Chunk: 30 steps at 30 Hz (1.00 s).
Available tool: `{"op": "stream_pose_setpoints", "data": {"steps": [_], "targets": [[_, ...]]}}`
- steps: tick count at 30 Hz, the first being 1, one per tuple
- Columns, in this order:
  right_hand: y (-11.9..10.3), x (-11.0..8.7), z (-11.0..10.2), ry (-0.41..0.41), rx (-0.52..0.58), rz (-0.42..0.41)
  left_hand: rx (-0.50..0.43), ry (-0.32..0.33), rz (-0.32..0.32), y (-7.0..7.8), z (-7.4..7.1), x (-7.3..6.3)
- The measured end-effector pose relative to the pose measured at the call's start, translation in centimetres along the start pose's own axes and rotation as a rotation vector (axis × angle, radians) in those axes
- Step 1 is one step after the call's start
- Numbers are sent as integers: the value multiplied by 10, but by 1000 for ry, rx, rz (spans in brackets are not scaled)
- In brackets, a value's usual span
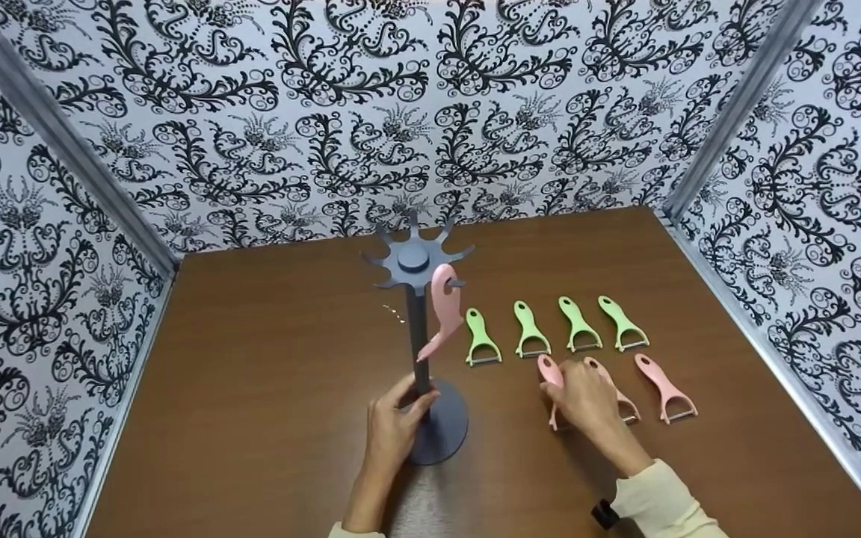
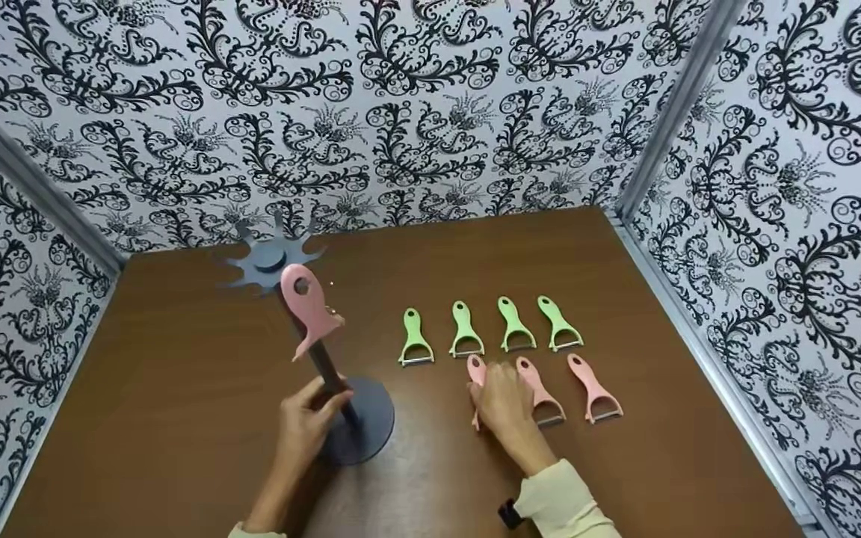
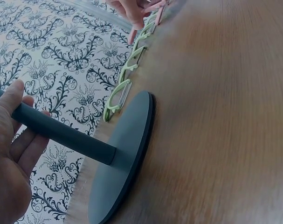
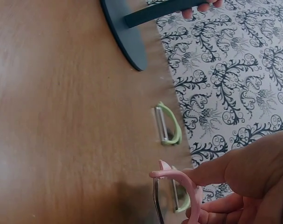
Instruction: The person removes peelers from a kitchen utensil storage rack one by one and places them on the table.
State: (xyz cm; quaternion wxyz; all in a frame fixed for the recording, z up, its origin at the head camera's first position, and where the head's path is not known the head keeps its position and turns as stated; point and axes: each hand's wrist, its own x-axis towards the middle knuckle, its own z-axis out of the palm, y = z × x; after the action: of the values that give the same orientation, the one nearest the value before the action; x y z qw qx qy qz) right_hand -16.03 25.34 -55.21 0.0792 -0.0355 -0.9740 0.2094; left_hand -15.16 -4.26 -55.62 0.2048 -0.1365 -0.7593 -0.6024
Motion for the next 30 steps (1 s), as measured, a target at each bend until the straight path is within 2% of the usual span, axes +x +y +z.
{"op": "stream_pose_setpoints", "data": {"steps": [3,9,15,17,21,30], "targets": [[1,0,4,-2,8,18,2,7,11,-1,0,-1],[3,0,8,-19,27,31,2,6,34,-17,0,-4],[3,-1,12,-35,41,53,8,10,14,-13,0,-4],[3,-1,13,-32,38,55,1,1,11,-17,0,-5],[3,0,16,-37,20,53,-3,-9,6,-18,-1,-5],[3,0,18,-38,13,29,33,13,-24,-15,1,-4]]}}
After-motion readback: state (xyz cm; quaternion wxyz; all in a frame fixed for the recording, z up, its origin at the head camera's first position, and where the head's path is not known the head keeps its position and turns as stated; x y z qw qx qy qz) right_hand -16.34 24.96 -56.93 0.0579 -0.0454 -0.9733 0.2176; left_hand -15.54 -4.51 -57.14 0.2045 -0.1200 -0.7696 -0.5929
